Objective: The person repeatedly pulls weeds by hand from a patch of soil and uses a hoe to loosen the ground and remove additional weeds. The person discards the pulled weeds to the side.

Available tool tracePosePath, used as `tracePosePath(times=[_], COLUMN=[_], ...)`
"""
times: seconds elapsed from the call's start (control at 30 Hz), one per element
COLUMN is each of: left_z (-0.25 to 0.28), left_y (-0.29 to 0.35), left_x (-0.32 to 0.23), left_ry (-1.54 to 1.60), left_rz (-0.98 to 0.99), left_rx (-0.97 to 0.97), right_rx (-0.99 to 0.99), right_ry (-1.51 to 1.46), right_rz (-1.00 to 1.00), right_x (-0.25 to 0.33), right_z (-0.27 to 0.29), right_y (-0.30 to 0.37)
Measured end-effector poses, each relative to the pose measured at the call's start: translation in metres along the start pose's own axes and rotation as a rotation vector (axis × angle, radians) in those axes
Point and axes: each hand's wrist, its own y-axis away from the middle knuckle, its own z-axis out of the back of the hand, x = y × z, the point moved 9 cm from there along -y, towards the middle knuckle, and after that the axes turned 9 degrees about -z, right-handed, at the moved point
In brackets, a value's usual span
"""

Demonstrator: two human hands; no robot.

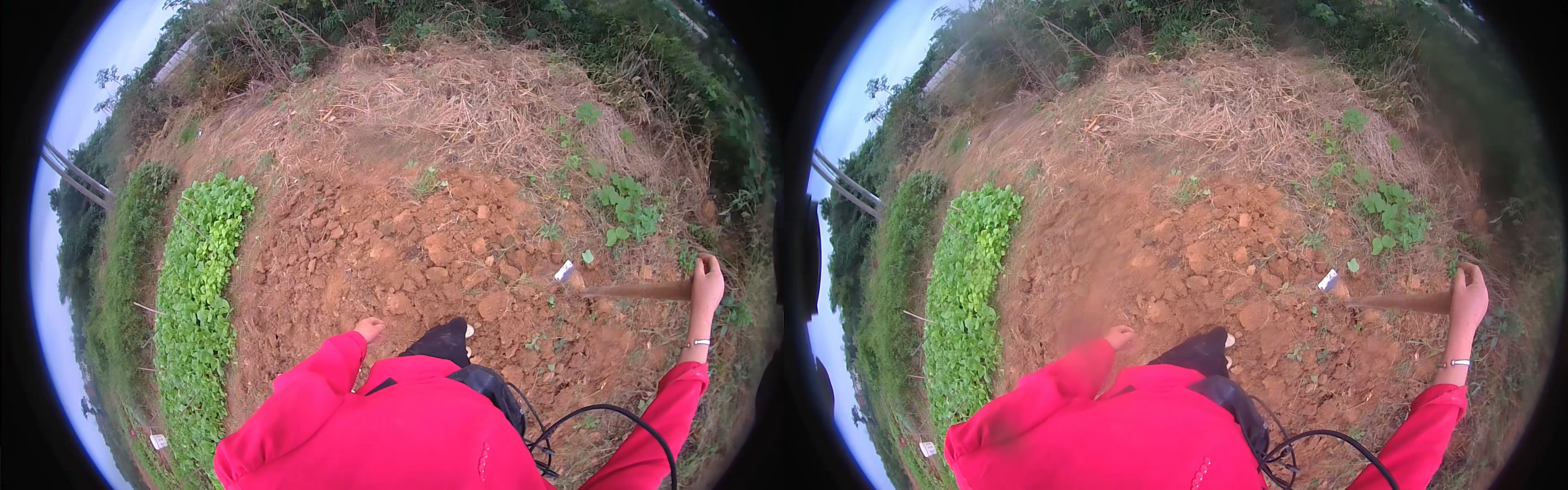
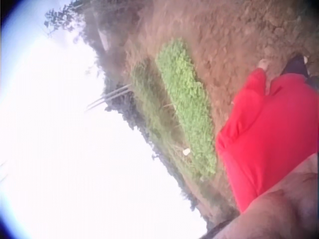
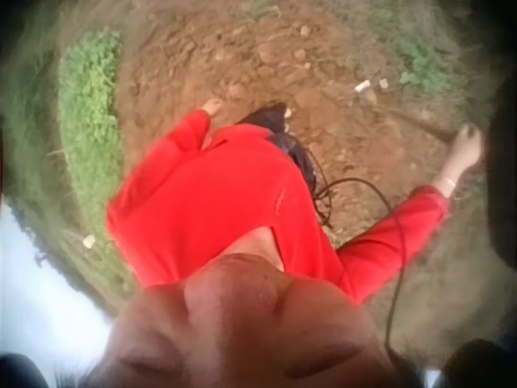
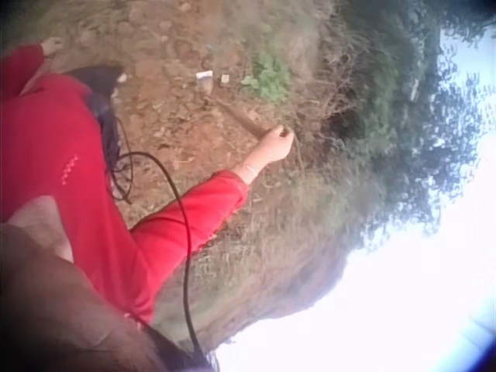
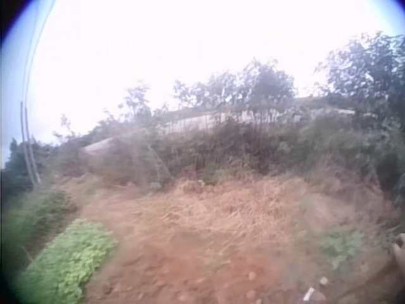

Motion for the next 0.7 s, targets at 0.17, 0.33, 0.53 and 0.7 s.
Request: tracePosePath(times=[0.17,0.33,0.53,0.7], left_z=[0.022,0.008,0.019,0.048], left_y=[0.024,0.034,0.028,-0.033], left_x=[0.039,0.000,-0.044,0.043], left_ry=[-0.009,0.093,0.068,0.273], left_rz=[0.038,0.010,-0.053,0.026], left_rx=[-0.039,0.020,-0.003,0.102], right_rx=[0.027,0.032,0.021,-0.043], right_ry=[0.024,0.001,0.051,0.101], right_rz=[0.108,0.144,0.125,0.086], right_x=[0.077,0.118,0.120,0.086], right_z=[-0.018,-0.032,-0.037,-0.030], right_y=[0.023,0.029,0.011,-0.022])
